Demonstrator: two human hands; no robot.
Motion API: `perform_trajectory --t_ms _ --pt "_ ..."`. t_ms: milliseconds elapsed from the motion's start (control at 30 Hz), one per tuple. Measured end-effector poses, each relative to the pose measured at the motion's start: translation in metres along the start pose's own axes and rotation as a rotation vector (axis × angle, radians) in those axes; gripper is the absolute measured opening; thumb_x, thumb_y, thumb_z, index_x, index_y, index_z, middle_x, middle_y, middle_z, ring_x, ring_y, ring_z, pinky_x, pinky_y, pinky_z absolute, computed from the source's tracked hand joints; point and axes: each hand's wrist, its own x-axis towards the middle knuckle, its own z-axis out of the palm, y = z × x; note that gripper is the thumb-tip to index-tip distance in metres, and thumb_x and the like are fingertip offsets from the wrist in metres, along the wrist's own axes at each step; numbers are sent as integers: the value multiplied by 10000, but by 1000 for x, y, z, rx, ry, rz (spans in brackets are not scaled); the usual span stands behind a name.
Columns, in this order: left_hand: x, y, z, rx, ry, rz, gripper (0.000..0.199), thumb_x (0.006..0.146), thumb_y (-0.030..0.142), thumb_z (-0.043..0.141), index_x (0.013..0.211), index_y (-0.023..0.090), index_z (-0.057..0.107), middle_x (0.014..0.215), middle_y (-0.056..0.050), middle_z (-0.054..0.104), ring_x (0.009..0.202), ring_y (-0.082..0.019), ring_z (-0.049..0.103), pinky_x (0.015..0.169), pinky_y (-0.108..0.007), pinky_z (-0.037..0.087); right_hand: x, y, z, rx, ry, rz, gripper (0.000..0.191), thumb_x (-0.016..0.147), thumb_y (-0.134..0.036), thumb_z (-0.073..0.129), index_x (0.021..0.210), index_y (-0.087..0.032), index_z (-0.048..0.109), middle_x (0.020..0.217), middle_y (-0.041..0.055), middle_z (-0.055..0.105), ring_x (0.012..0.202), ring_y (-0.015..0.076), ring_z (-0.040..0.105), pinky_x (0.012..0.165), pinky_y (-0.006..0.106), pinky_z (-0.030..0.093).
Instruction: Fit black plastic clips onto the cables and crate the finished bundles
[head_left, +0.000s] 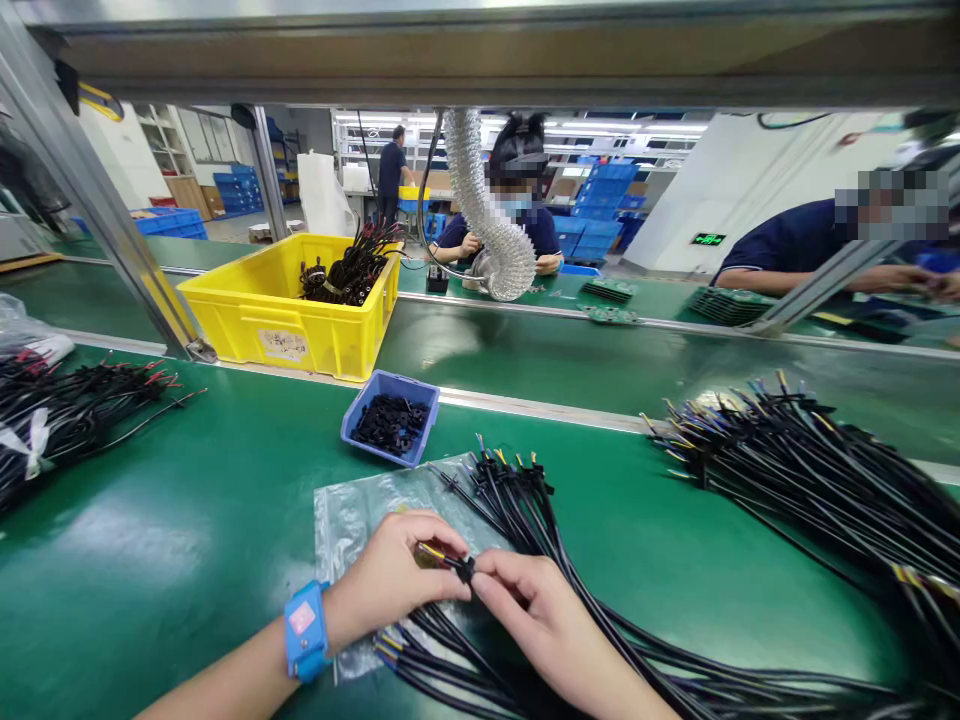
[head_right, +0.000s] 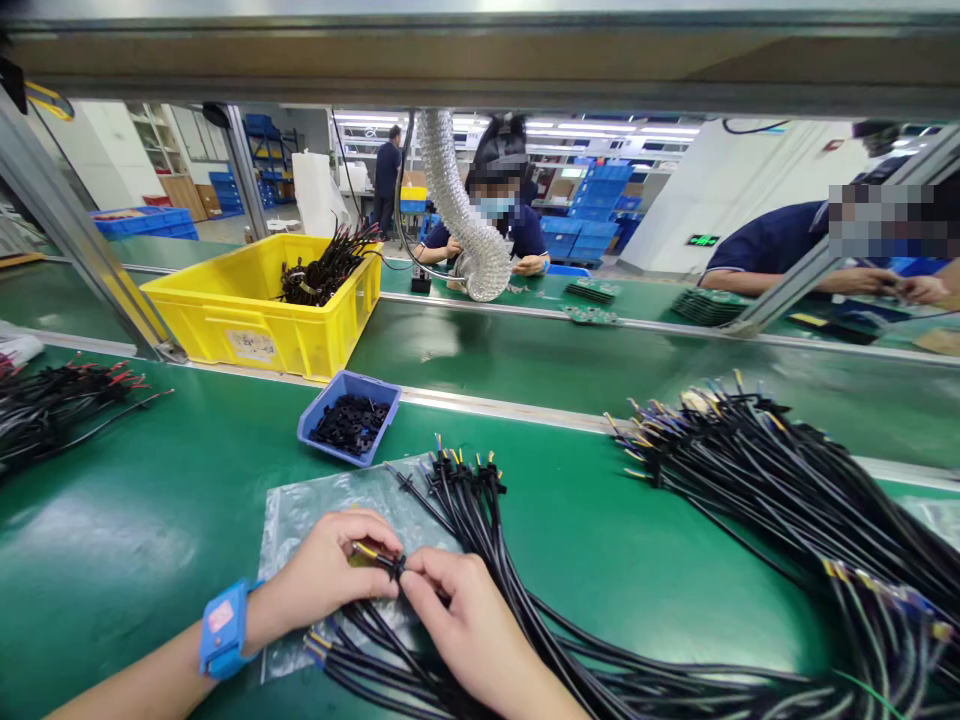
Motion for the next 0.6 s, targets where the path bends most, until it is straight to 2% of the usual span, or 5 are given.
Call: perform_trajectory --t_ms 233,600 --pt "2 -4 -4 -26 0 -15 232 564 83 735 783 134 679 772 -24 613 737 -157 572 683 -241 452 0 1 3 -5 48 23 329 840 -390 392 588 -181 433 558 -48 309 536 107 306 504 230 248" --pt "-1 -6 -4 34 -34 48 197 589 98 735 770 155 681 777 -13 612 751 -148 568 696 -232 448 -3 0 7 -163 85 -72 371 859 -355 383 532 -183 408 521 -54 289 488 95 314 470 219 250"
